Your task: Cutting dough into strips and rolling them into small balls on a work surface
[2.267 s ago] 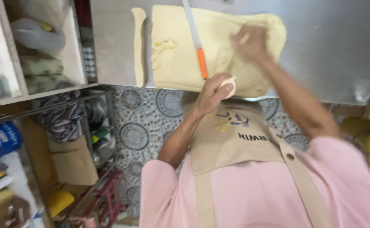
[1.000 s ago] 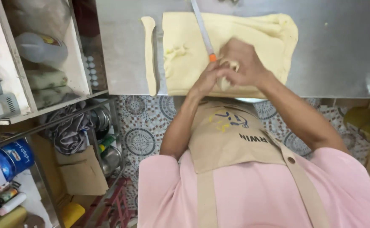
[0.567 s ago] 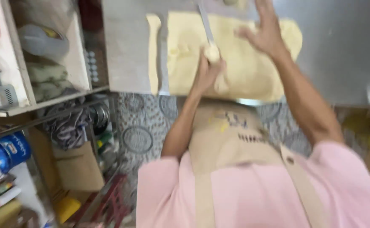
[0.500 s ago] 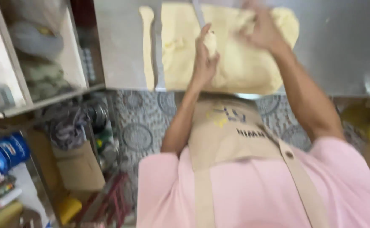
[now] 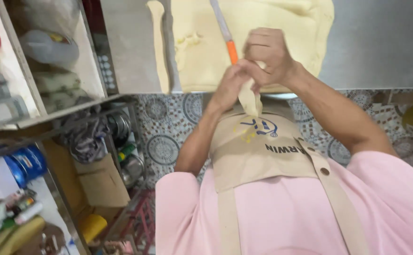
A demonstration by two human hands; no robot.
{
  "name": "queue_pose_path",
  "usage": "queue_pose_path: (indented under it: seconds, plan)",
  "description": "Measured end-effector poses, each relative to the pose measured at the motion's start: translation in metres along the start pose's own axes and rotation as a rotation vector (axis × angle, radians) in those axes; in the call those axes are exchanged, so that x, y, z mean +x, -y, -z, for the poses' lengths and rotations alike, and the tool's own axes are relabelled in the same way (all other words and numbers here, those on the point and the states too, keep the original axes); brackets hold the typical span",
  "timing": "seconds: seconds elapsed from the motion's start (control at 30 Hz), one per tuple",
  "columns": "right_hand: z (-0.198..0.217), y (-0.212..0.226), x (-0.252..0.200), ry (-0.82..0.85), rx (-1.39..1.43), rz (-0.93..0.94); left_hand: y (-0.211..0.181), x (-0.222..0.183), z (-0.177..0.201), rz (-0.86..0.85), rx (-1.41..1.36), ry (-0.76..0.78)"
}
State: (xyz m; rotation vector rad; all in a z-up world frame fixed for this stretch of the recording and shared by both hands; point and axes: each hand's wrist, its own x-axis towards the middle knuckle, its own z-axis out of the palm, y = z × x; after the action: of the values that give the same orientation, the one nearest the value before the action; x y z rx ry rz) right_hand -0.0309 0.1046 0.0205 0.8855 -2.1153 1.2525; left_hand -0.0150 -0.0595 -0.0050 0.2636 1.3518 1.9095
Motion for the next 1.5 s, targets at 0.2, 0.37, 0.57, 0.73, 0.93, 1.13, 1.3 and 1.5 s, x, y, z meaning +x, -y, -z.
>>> queue_pose_path:
  seconds: [0.2, 0.37, 0.57, 0.73, 0.93, 1.13, 1.3, 1.5]
  plan:
    - [-0.009, -0.101, -0.061, 0.023, -0.335, -0.720, -0.044, -0.006, 0.087, -0.343, 0.166, 0.153]
    - [-0.029, -0.062, 0.029, 0.171, -0.087, -0.711, -0.026, 0.033, 0.129, -0.387, 0.532, -0.177]
    - [-0.050, 0.009, 0.037, 0.005, 0.005, -0.512, 0.001, -0.005, 0.101, -0.184, 0.488, 0.020]
    - [-0.061, 0.007, 0.018, -0.087, 0.174, -0.269, 0.004, -0.015, 0.052, 0.041, -0.584, 0.225]
    - [-0.033, -0.145, -0.081, -0.191, -0.371, -0.692, 0.045, -0.037, 0.097, -0.212, -0.016, 0.131]
    - [-0.020, -0.077, -0.017, 0.210, -0.135, -0.623, 0.002, 0.000, 0.135, -0.270, 0.624, -0.199]
    - [-0.042, 0.009, 0.033, 0.160, -0.003, -0.543, -0.024, -0.004, 0.087, -0.275, 0.471, -0.032]
    - [-0.050, 0.014, 0.025, 0.035, 0.011, -0.139, 0.006, -0.003, 0.057, -0.014, -0.259, 0.175]
